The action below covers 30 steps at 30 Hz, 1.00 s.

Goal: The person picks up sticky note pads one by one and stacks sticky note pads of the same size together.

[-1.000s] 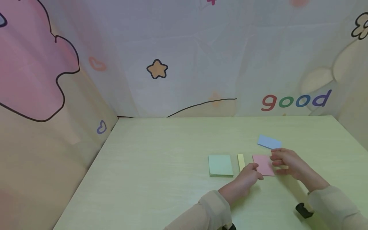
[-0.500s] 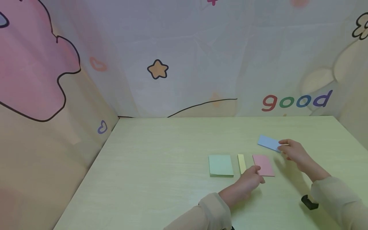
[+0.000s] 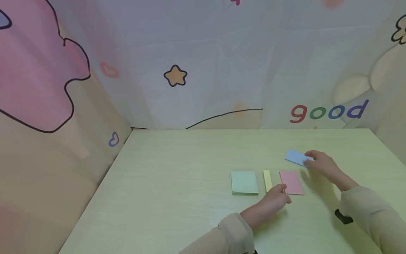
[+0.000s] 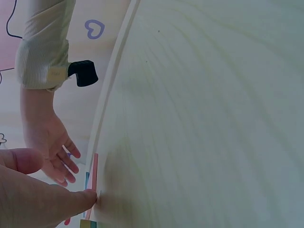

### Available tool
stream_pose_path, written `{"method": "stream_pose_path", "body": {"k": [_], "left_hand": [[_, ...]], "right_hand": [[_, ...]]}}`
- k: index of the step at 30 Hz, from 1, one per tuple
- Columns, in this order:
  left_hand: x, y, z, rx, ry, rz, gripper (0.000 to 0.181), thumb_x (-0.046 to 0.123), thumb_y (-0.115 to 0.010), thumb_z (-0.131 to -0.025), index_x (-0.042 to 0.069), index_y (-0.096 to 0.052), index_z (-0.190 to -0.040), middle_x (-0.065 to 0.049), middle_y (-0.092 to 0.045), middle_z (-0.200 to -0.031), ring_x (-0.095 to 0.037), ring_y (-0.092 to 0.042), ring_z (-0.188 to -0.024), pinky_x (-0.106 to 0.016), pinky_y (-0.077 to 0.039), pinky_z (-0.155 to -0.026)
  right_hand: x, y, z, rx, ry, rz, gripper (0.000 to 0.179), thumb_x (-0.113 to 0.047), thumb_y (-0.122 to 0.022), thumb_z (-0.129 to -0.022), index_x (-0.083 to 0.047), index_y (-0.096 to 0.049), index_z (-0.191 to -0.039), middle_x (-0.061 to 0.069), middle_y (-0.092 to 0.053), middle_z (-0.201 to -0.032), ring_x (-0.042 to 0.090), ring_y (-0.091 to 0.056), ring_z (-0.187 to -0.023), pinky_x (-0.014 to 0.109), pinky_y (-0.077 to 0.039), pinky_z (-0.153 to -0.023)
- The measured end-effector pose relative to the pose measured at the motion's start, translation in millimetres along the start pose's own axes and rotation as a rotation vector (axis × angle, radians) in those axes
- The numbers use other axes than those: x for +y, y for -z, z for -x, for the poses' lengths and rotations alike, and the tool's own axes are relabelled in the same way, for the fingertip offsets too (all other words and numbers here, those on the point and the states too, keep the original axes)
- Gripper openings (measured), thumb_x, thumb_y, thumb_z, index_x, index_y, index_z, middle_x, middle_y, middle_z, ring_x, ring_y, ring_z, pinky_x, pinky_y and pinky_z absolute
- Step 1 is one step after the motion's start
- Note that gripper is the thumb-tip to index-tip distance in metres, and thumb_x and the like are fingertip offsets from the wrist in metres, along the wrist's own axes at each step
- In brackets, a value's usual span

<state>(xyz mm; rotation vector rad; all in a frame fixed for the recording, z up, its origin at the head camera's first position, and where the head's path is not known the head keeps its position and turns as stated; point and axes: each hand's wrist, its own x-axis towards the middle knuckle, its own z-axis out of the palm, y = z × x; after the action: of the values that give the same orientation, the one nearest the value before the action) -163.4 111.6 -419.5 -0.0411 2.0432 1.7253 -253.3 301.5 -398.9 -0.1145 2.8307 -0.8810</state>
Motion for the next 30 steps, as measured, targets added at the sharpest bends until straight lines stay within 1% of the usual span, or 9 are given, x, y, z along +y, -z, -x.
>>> {"method": "stream_pose_path", "body": {"k": [4, 8, 9, 15, 19, 22, 26, 30], "left_hand": [[-0.8, 0.1, -0.8, -0.002, -0.008, -0.009, 0.048, -0.003, -0.053, -0.075, 0.004, -0.049, -0.122, -0.009, -0.051, -0.124, -0.024, -0.042, -0.12, -0.041, -0.034, -0.098], [-0.8, -0.1, -0.7, 0.001, -0.011, -0.006, 0.048, -0.004, -0.053, -0.074, 0.004, -0.05, -0.121, -0.009, -0.052, -0.123, -0.024, -0.042, -0.12, -0.041, -0.034, -0.098], [-0.7, -0.1, -0.6, 0.003, -0.01, -0.012, 0.048, -0.004, -0.053, -0.074, 0.004, -0.05, -0.121, -0.009, -0.052, -0.123, -0.024, -0.043, -0.12, -0.04, -0.035, -0.098], [-0.4, 0.8, 0.4, -0.004, -0.007, 0.002, 0.048, -0.004, -0.052, -0.075, 0.003, -0.049, -0.121, -0.009, -0.051, -0.124, -0.024, -0.042, -0.121, -0.041, -0.034, -0.099], [-0.4, 1.6, 1.0, -0.009, -0.01, 0.011, 0.047, -0.004, -0.052, -0.075, 0.004, -0.049, -0.121, -0.008, -0.051, -0.125, -0.024, -0.041, -0.121, -0.041, -0.034, -0.099], [-0.4, 1.6, 1.3, -0.01, -0.009, 0.003, 0.047, -0.003, -0.052, -0.075, 0.005, -0.049, -0.121, -0.006, -0.051, -0.125, -0.023, -0.042, -0.121, -0.04, -0.034, -0.098], [-0.8, 1.0, 1.3, -0.011, -0.007, -0.012, 0.048, -0.001, -0.053, -0.075, 0.006, -0.049, -0.122, -0.005, -0.051, -0.124, -0.022, -0.042, -0.121, -0.039, -0.034, -0.098], [-1.7, 1.4, 1.3, -0.009, -0.008, -0.009, 0.047, -0.001, -0.053, -0.075, 0.006, -0.05, -0.121, -0.006, -0.052, -0.124, -0.023, -0.042, -0.12, -0.039, -0.035, -0.098]], "right_hand": [[-1, -3, -6.0, -0.007, -0.007, 0.086, 0.05, -0.023, -0.048, -0.086, 0.012, -0.038, -0.12, 0.038, -0.037, -0.122, 0.044, -0.042, -0.099, 0.057, -0.035, -0.082], [-5, -5, -10.1, -0.014, -0.006, 0.154, 0.052, -0.025, -0.048, -0.086, 0.011, -0.037, -0.122, 0.038, -0.036, -0.124, 0.048, -0.041, -0.104, 0.059, -0.034, -0.085], [-6, -5, -10.5, -0.017, -0.006, 0.16, 0.053, -0.025, -0.048, -0.087, 0.011, -0.037, -0.123, 0.038, -0.035, -0.125, 0.049, -0.039, -0.107, 0.06, -0.033, -0.086], [-15, -7, -13.8, -0.009, 0.04, 0.198, 0.054, -0.023, -0.05, -0.086, 0.013, -0.036, -0.124, 0.037, -0.036, -0.125, 0.05, -0.038, -0.109, 0.06, -0.032, -0.088], [-19, -10, -17.6, -0.008, 0.067, 0.2, 0.055, -0.021, -0.053, -0.085, 0.013, -0.036, -0.124, 0.037, -0.037, -0.124, 0.05, -0.036, -0.111, 0.061, -0.031, -0.09], [-20, -13, -21.8, -0.006, 0.09, 0.216, 0.055, -0.02, -0.055, -0.083, 0.013, -0.037, -0.123, 0.036, -0.039, -0.123, 0.049, -0.038, -0.109, 0.061, -0.032, -0.089], [-20, -17, -27.6, 0.005, 0.131, 0.262, 0.053, -0.017, -0.056, -0.082, 0.013, -0.038, -0.122, 0.035, -0.043, -0.119, 0.046, -0.044, -0.104, 0.059, -0.036, -0.086], [-19, -21, -32.0, 0.006, 0.141, 0.287, 0.052, -0.017, -0.056, -0.082, 0.013, -0.039, -0.122, 0.034, -0.045, -0.118, 0.044, -0.047, -0.101, 0.058, -0.039, -0.082]]}}
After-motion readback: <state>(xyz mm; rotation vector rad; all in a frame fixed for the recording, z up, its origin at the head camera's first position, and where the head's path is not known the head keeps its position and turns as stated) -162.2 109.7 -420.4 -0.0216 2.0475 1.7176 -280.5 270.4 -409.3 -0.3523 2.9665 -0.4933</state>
